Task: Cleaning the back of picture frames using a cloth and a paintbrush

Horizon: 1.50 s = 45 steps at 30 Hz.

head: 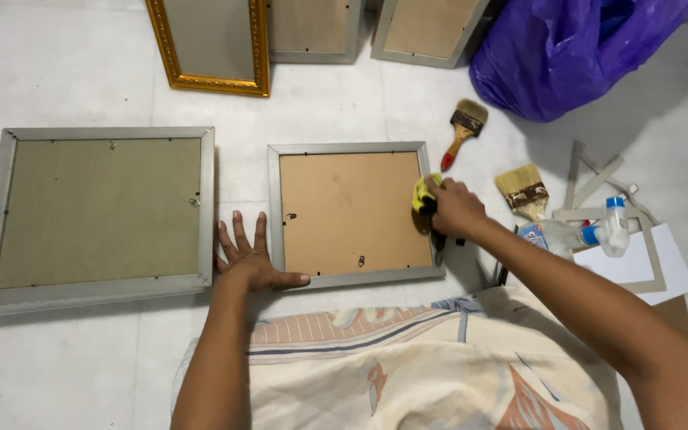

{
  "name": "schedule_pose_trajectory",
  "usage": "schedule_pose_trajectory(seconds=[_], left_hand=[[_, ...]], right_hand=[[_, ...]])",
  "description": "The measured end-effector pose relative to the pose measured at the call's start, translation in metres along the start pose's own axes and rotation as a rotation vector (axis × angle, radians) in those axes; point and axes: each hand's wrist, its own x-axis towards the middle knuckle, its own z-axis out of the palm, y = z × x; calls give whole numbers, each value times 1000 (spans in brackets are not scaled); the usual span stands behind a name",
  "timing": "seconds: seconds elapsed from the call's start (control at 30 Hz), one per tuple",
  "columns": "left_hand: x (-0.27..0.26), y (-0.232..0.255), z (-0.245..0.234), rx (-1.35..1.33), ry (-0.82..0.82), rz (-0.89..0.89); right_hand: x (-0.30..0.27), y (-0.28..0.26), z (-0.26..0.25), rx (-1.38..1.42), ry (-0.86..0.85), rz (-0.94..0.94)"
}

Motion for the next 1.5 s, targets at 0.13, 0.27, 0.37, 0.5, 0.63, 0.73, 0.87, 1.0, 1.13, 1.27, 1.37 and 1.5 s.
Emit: schedule_pose_trajectory(seconds=[0.13,0.27,0.37,0.5,0.63,0.73,0.87,1.0,1.13,1.27,1.37,1.5], left_hand=[[-2,1,-3,-21,-9,-3],[-2,0,-2,-14,-14,0],[-4,-1,-3,-12,-8,4],[-4,-1,-2,-16,3,11],[-3,-2,0,-9,12,14],[-6,-1,-2,-16,16,26],[-10,0,-4,-5,14,21],[2,-6,5,1,22,34],[-11,-2,-3,4,18,25],[-11,-3,-4,34,20,23],[-6,-3,-4,51,10,20],[-15,1,-12,60,-30,22]], right_hand=[[45,4,-16,-12,27,37],[69,2,-31,-8,12,63],[69,1,-36,1,-15,50],[28,-12,-45,30,-95,56],[-41,-24,-44,15,-180,18],[-81,-19,-22,9,-257,-23],[-114,-12,5,-28,-343,-108],[-109,-7,16,-158,-390,-105],[-90,-80,2,-168,-239,-192],[-80,-162,9,-157,227,-687],[-38,-190,20,-258,553,-931],[41,-204,6,-290,705,-829]])
